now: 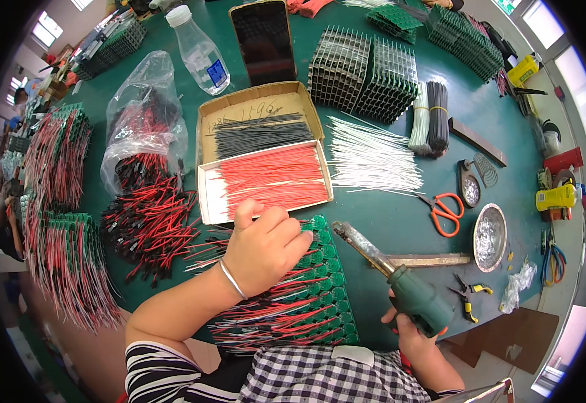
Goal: The recorder is using a heat gun and hand tools to assemble small LED circuit strips at a factory workbench.
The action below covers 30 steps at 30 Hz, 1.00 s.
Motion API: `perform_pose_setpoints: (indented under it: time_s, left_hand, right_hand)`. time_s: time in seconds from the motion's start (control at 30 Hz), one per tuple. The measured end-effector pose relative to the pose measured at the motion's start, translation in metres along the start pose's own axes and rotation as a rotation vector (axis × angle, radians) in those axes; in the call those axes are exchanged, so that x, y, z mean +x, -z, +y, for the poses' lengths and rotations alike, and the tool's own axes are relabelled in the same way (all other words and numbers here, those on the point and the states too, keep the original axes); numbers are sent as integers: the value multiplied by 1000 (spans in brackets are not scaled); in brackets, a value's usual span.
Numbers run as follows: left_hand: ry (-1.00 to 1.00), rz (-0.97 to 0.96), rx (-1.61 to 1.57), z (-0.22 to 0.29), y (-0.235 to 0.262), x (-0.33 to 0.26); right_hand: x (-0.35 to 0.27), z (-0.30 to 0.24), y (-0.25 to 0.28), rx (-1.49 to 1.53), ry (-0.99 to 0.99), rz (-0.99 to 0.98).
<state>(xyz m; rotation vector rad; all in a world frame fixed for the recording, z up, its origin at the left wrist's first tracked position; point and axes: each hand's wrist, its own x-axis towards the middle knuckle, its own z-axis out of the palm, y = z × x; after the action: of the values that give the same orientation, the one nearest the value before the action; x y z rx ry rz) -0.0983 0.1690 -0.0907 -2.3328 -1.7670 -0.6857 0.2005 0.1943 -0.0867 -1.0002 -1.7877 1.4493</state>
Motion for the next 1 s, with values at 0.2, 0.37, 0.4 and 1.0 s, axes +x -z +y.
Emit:
perform_pose_setpoints:
  time_s: [0.2, 0.37, 0.4, 1.0]
  left_hand:
    - [-1, 14, -5, 3, -6, -5]
    - [7, 6, -3, 4, -5, -4]
    - [7, 6, -3, 4, -6, -4]
    - [10, 10, -3, 4, -7, -7]
  right_hand:
    - [-9, 5, 4, -22, -93, -44]
    - [-6, 2, 3, -153, -124, -90]
    - [-7, 2, 2, -162, -156, -65]
    - [-1, -8, -2, -26, -96, 28]
